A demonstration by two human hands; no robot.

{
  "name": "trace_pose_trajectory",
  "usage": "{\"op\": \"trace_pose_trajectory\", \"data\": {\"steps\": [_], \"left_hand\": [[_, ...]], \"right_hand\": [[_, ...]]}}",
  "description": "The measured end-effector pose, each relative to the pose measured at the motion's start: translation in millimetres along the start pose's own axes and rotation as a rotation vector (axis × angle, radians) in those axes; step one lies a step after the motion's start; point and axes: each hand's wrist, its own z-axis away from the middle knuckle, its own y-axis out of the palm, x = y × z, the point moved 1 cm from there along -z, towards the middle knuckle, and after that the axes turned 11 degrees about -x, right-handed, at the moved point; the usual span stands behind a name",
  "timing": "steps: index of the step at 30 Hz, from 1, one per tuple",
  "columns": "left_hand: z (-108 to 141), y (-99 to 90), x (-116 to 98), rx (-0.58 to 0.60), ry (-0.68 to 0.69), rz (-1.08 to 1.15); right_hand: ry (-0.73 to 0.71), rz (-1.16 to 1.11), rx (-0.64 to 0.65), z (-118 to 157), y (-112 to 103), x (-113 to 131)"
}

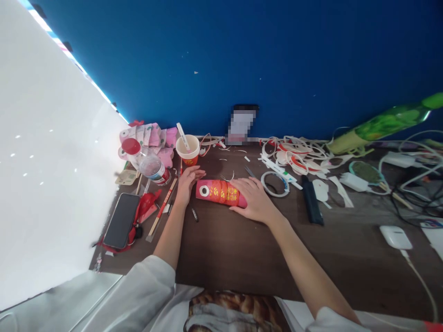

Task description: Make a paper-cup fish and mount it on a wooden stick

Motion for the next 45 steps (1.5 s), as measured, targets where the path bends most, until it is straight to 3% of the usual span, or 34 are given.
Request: {"op": "trace_pose_trajectory", "data": {"steps": [3,6,15,20,23,28,33,36,39,42,45], "left_hand": [[0.3,0.1,-0.5,-0.001,0.004,-0.019],[0.7,0.5,-0.9,0.013,0.013,-0.042],[-0.8,-3.7,3.1,-0.010,0.042,-0.063],[-1.6,-3.4,4.9,-0.055,0.065,-0.030],[0.4,-1.5,5.3,-0.125,0.157,-0.034],[6.4,-2.3,4.3,-0.280,0.373,-0.186],[13.5,-3.3,-8.9,-0.337,0.447,-0.302],[15.1,-2.5,-19.5,-0.271,0.438,-0.413],[14.9,-2.6,-24.8,-0.115,0.433,-0.695],[15.7,-4.8,-24.0,0.002,0.432,-0.988],[19.2,-5.8,-22.0,0.086,0.392,-1.125]], "right_hand": [[0.000,-0.030,-0.023,1.8,-2.7,-1.7],[0.062,-0.083,-0.130,10.3,-6.6,-7.3],[0.628,-0.422,-0.672,56.9,6.4,-22.2],[0.737,-0.319,-0.778,78.5,17.6,-24.3],[0.737,-0.212,-0.817,86.1,19.3,-26.9],[0.673,-0.092,-0.803,82.0,15.6,-28.3],[0.603,-0.079,-0.702,72.8,14.9,-26.2],[0.621,-0.084,-0.695,72.7,14.2,-25.5],[0.650,-0.130,-0.696,73.8,10.9,-20.8],[0.657,-0.257,-0.639,71.6,9.1,-8.9],[0.683,-0.425,-0.565,64.5,13.3,3.7]]}}
